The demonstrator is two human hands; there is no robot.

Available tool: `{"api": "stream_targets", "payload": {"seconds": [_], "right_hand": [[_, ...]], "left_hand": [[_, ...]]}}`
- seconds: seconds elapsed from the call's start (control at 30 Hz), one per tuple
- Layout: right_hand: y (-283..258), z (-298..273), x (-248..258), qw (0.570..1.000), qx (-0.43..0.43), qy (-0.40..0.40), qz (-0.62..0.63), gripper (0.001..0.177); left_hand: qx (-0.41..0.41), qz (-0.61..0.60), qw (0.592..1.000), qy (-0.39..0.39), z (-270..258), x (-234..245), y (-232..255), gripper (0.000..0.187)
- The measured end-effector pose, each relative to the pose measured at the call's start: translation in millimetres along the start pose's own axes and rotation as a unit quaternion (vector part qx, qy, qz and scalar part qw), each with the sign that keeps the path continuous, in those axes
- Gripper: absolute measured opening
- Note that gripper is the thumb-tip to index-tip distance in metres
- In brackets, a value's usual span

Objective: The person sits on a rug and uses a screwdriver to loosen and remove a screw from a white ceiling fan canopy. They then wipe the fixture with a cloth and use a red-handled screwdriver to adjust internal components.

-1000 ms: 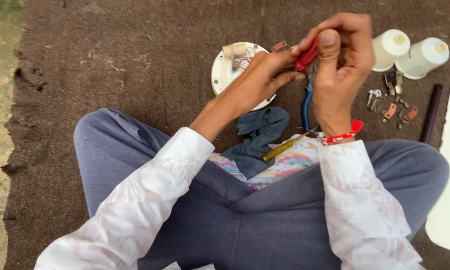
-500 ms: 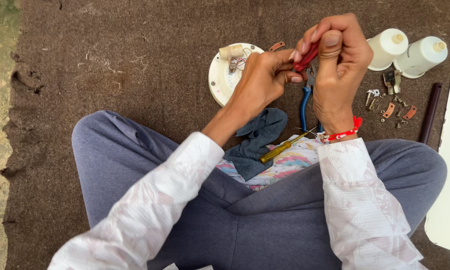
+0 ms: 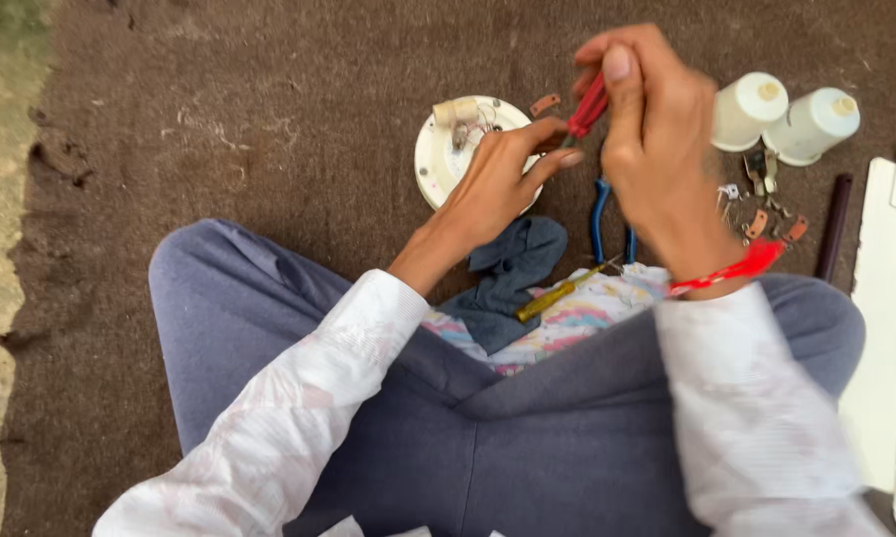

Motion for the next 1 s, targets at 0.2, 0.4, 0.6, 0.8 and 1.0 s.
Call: {"api": "stream_targets", "payload": {"seconds": [0.2, 0.4, 0.6, 0.8, 1.0], "right_hand": [[-21.6, 19.1, 12.4, 0.932, 0.062, -0.116, -0.337, 0.029], [38.5, 47.2, -12.3, 0.820, -0.165, -0.361, -0.412, 0.043], [76.5, 44.7, -36.1, 0.727, -0.250, -0.512, -0.383, 0.036], [70.8, 50.1, -48.2, 0.712, -0.165, -0.525, -0.437, 0.038], [48.6, 60.3, -60.7, 0.705, -0.126, -0.518, -0.468, 0.035]], "left_hand": [[-0.055, 0.069, 0.996, 0.020, -51.3, -5.3, -26.3, 0.049], [-0.103, 0.184, 0.976, -0.063, -67.0, -30.4, -57.9, 0.070], [-0.115, 0.277, 0.953, -0.035, -69.4, -39.5, -70.7, 0.055], [-0.139, 0.291, 0.946, -0.036, -65.0, -36.5, -69.5, 0.048], [-0.131, 0.254, 0.956, -0.066, -60.0, -33.3, -66.3, 0.050]]}}
Point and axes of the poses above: each hand's wrist, its own z-axis towards the middle knuckle, its own x-axis out of the back of the hand, y = z × x, the point moved 8 cm from there along z, towards the middle knuckle, and after that the axes turned 7 degrees about -x, right-handed, at the moved point
